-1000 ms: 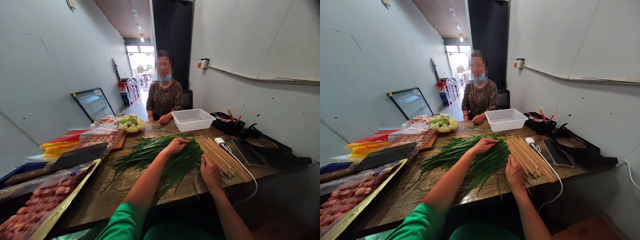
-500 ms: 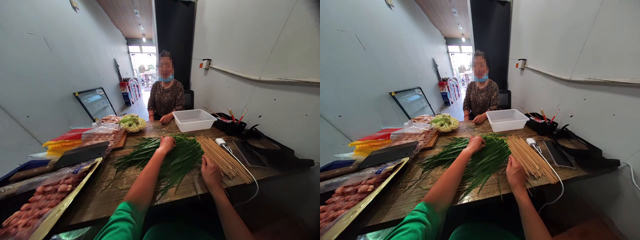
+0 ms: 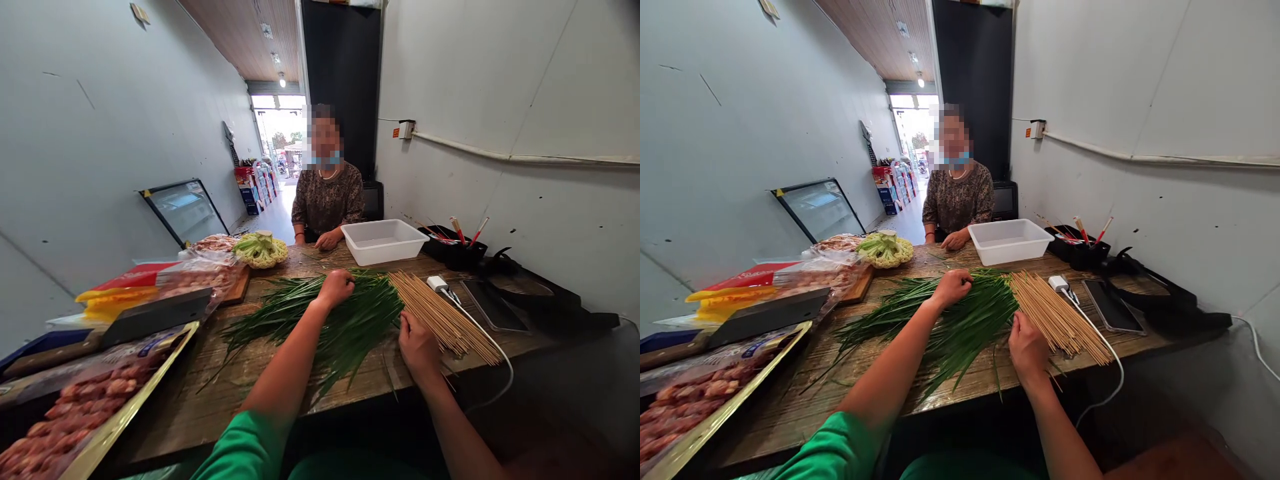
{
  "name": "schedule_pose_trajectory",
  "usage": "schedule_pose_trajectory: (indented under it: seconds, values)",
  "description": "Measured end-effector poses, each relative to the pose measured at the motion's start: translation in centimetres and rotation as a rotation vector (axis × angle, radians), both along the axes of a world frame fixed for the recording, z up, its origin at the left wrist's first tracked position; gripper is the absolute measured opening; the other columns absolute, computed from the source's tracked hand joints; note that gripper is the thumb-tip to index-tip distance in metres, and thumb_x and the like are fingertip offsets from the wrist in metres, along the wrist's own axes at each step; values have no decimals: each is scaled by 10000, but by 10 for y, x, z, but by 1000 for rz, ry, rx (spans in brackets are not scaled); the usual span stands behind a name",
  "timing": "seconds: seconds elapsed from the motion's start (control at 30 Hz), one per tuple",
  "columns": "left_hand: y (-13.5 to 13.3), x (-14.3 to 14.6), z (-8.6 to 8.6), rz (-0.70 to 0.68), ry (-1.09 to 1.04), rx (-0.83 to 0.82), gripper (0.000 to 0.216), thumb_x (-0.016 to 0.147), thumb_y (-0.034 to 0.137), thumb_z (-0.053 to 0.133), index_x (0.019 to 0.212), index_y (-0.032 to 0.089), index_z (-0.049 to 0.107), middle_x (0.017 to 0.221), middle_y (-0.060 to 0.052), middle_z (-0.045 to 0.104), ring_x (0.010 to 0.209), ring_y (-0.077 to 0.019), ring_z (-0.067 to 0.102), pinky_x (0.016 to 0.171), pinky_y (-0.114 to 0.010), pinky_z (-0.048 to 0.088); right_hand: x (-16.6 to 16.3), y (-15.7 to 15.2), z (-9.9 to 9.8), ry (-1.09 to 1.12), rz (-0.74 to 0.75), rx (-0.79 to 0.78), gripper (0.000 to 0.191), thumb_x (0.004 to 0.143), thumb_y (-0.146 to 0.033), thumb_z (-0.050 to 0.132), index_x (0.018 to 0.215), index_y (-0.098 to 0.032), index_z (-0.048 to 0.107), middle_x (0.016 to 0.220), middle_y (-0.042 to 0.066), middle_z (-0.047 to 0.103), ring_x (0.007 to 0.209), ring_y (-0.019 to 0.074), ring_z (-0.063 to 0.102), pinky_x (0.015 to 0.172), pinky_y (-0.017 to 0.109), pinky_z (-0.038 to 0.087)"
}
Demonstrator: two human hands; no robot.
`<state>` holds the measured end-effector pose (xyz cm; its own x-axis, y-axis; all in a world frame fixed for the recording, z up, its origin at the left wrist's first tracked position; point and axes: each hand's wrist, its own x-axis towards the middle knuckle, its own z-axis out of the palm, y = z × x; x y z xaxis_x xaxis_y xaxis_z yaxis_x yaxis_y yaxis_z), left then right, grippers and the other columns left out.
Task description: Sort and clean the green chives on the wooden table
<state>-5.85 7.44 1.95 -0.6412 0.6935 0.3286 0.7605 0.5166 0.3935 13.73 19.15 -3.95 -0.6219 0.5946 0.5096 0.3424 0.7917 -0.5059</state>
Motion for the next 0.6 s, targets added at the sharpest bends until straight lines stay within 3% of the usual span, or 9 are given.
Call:
schedule_pose_trajectory:
  seconds: [0.27, 0.47, 0.6]
  values:
    - [4, 2, -1, -120, -188, -19, 408, 672, 76, 402, 904, 145, 730, 779, -22, 708, 722, -139, 601, 721, -218, 469, 0, 1, 0, -33, 1, -1, 369, 889, -286, 340, 1002, -146, 662, 905, 102, 712, 758, 186, 644, 661, 264, 394]
    - [9, 15, -3, -286, -195, -13, 475, 682, 155, 479, 1129, 139, 636, 859, -31, 695, 707, -133, 592, 693, -221, 471, -1, 2, 0, -29, 15, 5, 368, 891, -275, 337, 1008, -135, 657, 923, 112, 708, 798, 193, 645, 689, 265, 409]
    - [15, 25, -3, -327, -71, 68, 511, 674, 146, 496, 1176, 139, 592, 1051, -60, 664, 887, -160, 597, 836, -254, 466, -1, 2, 0, -28, 14, 2, 371, 891, -280, 338, 1011, -137, 658, 922, 110, 708, 783, 197, 644, 680, 270, 411]
